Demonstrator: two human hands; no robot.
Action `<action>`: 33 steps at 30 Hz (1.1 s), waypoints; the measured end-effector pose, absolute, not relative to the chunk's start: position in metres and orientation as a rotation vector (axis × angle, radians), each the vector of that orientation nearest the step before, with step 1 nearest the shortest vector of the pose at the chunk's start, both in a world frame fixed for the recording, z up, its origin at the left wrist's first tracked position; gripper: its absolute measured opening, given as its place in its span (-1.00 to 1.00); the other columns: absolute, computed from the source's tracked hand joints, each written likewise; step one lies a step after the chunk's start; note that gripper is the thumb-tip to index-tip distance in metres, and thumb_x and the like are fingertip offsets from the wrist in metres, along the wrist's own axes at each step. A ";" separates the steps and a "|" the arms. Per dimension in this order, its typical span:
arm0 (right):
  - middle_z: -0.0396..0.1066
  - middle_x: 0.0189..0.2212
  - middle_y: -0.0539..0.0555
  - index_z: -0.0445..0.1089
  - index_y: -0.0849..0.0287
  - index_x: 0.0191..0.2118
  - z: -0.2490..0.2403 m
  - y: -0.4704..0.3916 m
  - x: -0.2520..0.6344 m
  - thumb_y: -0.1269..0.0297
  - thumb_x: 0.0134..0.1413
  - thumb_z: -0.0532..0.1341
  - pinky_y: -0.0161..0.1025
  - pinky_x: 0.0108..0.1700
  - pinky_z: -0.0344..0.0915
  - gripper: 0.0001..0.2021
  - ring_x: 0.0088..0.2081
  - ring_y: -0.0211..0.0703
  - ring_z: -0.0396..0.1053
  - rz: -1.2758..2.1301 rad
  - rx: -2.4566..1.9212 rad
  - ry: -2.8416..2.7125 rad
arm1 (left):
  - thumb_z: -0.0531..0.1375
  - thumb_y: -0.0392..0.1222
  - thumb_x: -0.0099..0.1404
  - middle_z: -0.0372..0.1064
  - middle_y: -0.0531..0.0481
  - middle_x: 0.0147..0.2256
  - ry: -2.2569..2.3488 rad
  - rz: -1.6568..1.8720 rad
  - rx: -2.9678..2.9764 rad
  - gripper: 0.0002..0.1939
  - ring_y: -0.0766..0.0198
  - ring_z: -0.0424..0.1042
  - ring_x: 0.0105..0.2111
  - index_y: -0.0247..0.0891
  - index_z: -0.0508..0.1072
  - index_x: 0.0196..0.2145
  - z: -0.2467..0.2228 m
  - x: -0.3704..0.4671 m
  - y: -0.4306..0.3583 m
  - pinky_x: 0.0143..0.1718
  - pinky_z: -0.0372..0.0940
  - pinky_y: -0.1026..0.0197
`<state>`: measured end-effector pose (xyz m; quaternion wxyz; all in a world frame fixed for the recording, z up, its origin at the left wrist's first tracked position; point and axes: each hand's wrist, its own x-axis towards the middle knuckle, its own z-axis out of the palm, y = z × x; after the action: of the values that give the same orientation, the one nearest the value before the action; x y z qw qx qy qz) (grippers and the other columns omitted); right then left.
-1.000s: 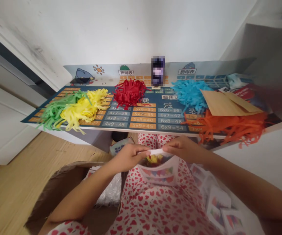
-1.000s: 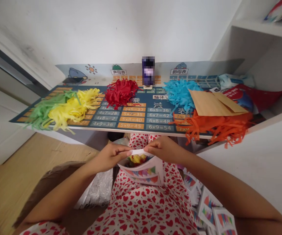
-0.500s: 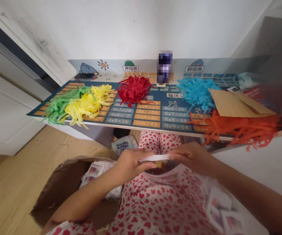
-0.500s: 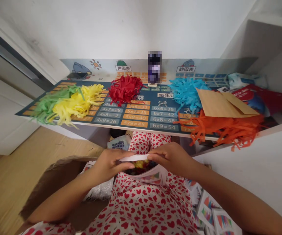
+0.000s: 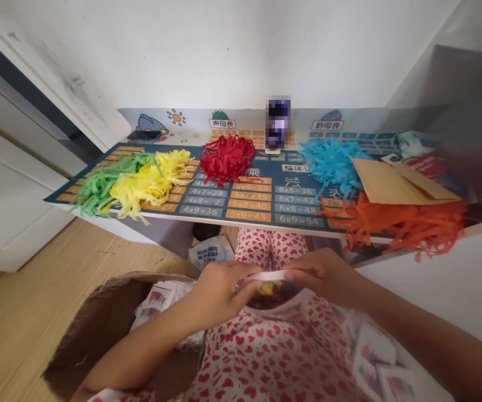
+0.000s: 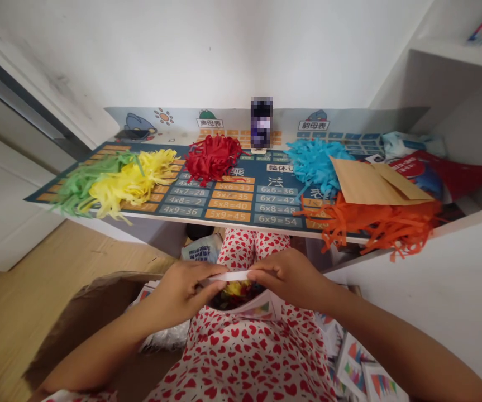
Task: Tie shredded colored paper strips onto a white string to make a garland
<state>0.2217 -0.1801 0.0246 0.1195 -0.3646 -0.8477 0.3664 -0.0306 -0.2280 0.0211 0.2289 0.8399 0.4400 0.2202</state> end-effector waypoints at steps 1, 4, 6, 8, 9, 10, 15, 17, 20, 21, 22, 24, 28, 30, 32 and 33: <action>0.48 -0.54 -0.03 0.54 0.14 -0.36 0.025 -0.181 0.222 0.04 0.31 0.06 -0.34 -0.46 0.04 -0.60 -0.50 -0.27 0.33 1.078 -1.055 -2.484 | 0.08 -0.07 0.42 0.55 0.03 -0.38 1.183 0.550 2.261 -0.74 0.29 0.51 -0.40 -0.19 0.53 -0.14 0.025 -0.031 -0.227 -0.38 0.25 0.30; 0.52 -0.49 -0.03 0.55 0.11 -0.32 0.026 -0.183 0.223 0.05 0.32 0.06 -0.34 -0.44 0.07 -0.61 -0.47 -0.26 0.37 1.075 -1.030 -2.503 | 0.02 -0.05 0.45 0.54 0.02 -0.39 1.151 0.455 2.193 -0.68 0.29 0.49 -0.39 -0.19 0.55 -0.18 0.030 -0.030 -0.225 -0.37 0.21 0.30; 0.55 -0.44 -0.02 0.56 0.08 -0.28 0.025 -0.185 0.224 0.05 0.33 0.05 -0.34 -0.42 0.09 -0.63 -0.44 -0.25 0.41 1.059 -1.018 -2.511 | 0.02 -0.05 0.46 0.54 0.01 -0.37 1.165 0.453 2.203 -0.67 0.28 0.49 -0.38 -0.19 0.55 -0.17 0.028 -0.029 -0.226 -0.35 0.20 0.30; 0.58 -0.39 -0.01 0.57 0.07 -0.23 0.023 -0.187 0.225 0.05 0.34 0.05 -0.34 -0.40 0.12 -0.63 -0.40 -0.23 0.45 1.024 -1.008 -2.516 | 0.03 -0.04 0.45 0.55 0.00 -0.35 1.179 0.463 2.217 -0.69 0.27 0.49 -0.36 -0.19 0.54 -0.16 0.025 -0.029 -0.227 -0.34 0.20 0.29; 0.59 -0.37 0.00 0.57 0.06 -0.21 0.022 -0.188 0.225 0.04 0.34 0.05 -0.34 -0.39 0.14 -0.63 -0.39 -0.21 0.47 1.005 -1.008 -2.515 | 0.03 -0.03 0.45 0.55 0.00 -0.35 1.188 0.469 2.222 -0.69 0.27 0.49 -0.36 -0.19 0.53 -0.16 0.024 -0.029 -0.228 -0.33 0.19 0.29; 0.59 -0.36 0.01 0.57 0.06 -0.20 0.022 -0.189 0.226 0.04 0.34 0.05 -0.34 -0.38 0.16 -0.63 -0.37 -0.20 0.48 0.987 -1.011 -2.513 | 0.03 -0.03 0.45 0.54 0.00 -0.35 1.196 0.474 2.224 -0.69 0.27 0.49 -0.35 -0.19 0.53 -0.16 0.023 -0.028 -0.229 -0.33 0.19 0.29; 0.60 -0.32 -0.01 0.58 0.02 -0.18 0.020 -0.193 0.227 0.04 0.33 0.06 -0.34 -0.33 0.22 -0.65 -0.35 -0.21 0.50 0.971 -1.052 -2.491 | 0.04 -0.04 0.45 0.50 0.03 -0.42 1.186 0.505 2.180 -0.70 0.30 0.44 -0.40 -0.19 0.53 -0.19 0.023 -0.027 -0.231 -0.34 0.17 0.31; 0.60 -0.30 -0.03 0.57 0.01 -0.15 0.019 -0.193 0.228 0.05 0.33 0.06 -0.34 -0.32 0.22 -0.66 -0.34 -0.21 0.51 0.974 -1.051 -2.482 | 0.07 -0.04 0.44 0.50 0.05 -0.42 1.167 0.532 2.150 -0.72 0.33 0.43 -0.42 -0.19 0.53 -0.20 0.023 -0.027 -0.231 -0.36 0.15 0.33; 0.60 -0.30 -0.02 0.57 0.02 -0.14 0.019 -0.194 0.228 0.05 0.33 0.06 -0.34 -0.33 0.23 -0.66 -0.34 -0.21 0.51 0.966 -1.042 -2.484 | 0.10 -0.03 0.43 0.50 0.07 -0.42 1.164 0.553 2.139 -0.73 0.35 0.43 -0.43 -0.20 0.53 -0.23 0.023 -0.028 -0.230 -0.39 0.13 0.34; 0.60 -0.31 -0.01 0.57 0.02 -0.15 0.019 -0.194 0.228 0.05 0.33 0.06 -0.34 -0.33 0.23 -0.66 -0.34 -0.21 0.51 0.963 -1.042 -2.485 | 0.10 -0.03 0.43 0.50 0.07 -0.43 1.170 0.552 2.145 -0.73 0.35 0.43 -0.43 -0.20 0.53 -0.24 0.023 -0.028 -0.230 -0.39 0.13 0.34; 0.60 -0.31 -0.01 0.57 0.02 -0.16 0.019 -0.194 0.228 0.06 0.33 0.07 -0.34 -0.33 0.23 -0.66 -0.34 -0.21 0.51 0.963 -1.042 -2.485 | 0.09 -0.04 0.43 0.49 0.07 -0.44 1.172 0.550 2.157 -0.72 0.34 0.43 -0.43 -0.21 0.53 -0.24 0.023 -0.028 -0.230 -0.39 0.13 0.34; 0.60 -0.31 -0.01 0.58 0.02 -0.18 0.019 -0.193 0.227 0.07 0.33 0.07 -0.35 -0.34 0.23 -0.66 -0.35 -0.21 0.50 0.957 -1.040 -2.484 | 0.09 -0.04 0.43 0.50 0.06 -0.44 1.161 0.559 2.188 -0.73 0.33 0.45 -0.42 -0.20 0.53 -0.23 0.022 -0.029 -0.230 -0.38 0.14 0.34; 0.58 -0.40 -0.02 0.58 0.06 -0.23 0.019 -0.190 0.228 0.11 0.34 0.06 -0.35 -0.39 0.20 -0.66 -0.41 -0.23 0.48 0.935 -1.022 -2.504 | 0.19 -0.04 0.36 0.55 0.05 -0.38 1.124 0.602 2.254 -0.77 0.29 0.49 -0.41 -0.17 0.53 -0.13 0.017 -0.031 -0.230 -0.37 0.19 0.32; 0.59 -0.36 -0.01 0.56 0.06 -0.18 0.020 -0.187 0.228 0.14 0.34 0.07 -0.35 -0.38 0.21 -0.69 -0.38 -0.23 0.49 0.888 -0.970 -2.513 | 0.15 -0.14 0.38 0.58 0.01 -0.34 1.135 0.614 2.289 -0.78 0.25 0.52 -0.38 -0.20 0.52 -0.09 0.014 -0.032 -0.230 -0.35 0.23 0.30; 0.59 -0.20 0.03 0.51 0.03 -0.03 0.022 -0.184 0.227 0.22 0.34 0.07 -0.32 -0.28 0.23 -0.73 -0.26 -0.21 0.51 0.772 -0.817 -2.547 | 0.08 -0.25 0.40 0.58 -0.04 -0.31 1.157 0.620 2.304 -0.75 0.21 0.54 -0.35 -0.24 0.52 -0.07 0.011 -0.032 -0.229 -0.32 0.26 0.27; 0.57 -0.13 0.03 0.46 0.00 0.04 0.023 -0.183 0.226 0.29 0.34 0.06 -0.30 -0.23 0.21 -0.71 -0.21 -0.21 0.50 0.694 -0.712 -2.576 | 0.06 -0.28 0.39 0.58 -0.05 -0.31 1.169 0.621 2.295 -0.73 0.21 0.54 -0.35 -0.25 0.52 -0.08 0.011 -0.031 -0.229 -0.32 0.27 0.26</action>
<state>0.2258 -0.1830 0.0227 0.1891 -0.2533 -0.9160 0.2470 -0.0311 -0.2291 0.0108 0.2434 0.8402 0.4280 0.2273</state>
